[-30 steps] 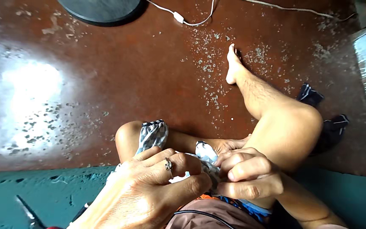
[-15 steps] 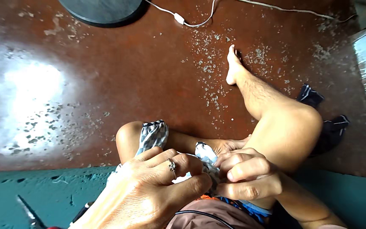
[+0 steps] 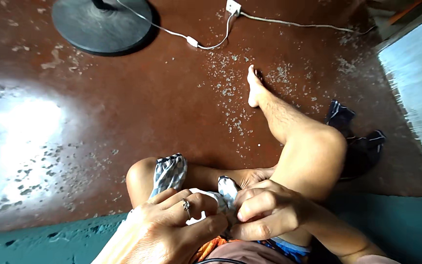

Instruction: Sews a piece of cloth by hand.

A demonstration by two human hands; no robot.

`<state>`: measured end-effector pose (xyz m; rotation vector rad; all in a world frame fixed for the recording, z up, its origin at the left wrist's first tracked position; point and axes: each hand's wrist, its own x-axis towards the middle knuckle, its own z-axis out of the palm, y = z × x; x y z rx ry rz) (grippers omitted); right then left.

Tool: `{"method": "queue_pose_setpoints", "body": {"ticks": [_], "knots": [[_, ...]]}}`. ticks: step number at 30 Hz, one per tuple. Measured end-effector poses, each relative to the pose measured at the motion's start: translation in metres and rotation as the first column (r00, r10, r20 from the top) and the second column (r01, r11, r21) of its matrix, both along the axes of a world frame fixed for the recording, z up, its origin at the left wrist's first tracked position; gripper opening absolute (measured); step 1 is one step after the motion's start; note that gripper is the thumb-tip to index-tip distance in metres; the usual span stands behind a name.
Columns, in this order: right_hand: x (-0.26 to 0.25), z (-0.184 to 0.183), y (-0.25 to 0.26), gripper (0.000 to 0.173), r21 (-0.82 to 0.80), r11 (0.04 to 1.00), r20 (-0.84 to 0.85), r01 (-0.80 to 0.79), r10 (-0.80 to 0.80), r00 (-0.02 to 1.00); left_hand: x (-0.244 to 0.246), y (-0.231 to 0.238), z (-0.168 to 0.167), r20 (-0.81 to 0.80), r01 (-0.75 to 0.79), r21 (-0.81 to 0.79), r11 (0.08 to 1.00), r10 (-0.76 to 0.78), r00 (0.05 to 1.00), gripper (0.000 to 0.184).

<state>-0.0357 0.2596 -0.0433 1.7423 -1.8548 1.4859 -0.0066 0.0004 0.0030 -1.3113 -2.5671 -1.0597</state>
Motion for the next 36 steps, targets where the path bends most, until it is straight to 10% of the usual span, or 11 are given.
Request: {"method": "queue_pose_setpoints", "body": {"ticks": [36], "knots": [[-0.003,0.011,-0.005,0.010,0.110,0.989,0.071,-0.100,0.092,0.993,0.005,-0.002,-0.002,0.005,0.048,-0.034,0.998,-0.048,0.999,0.024]]}}
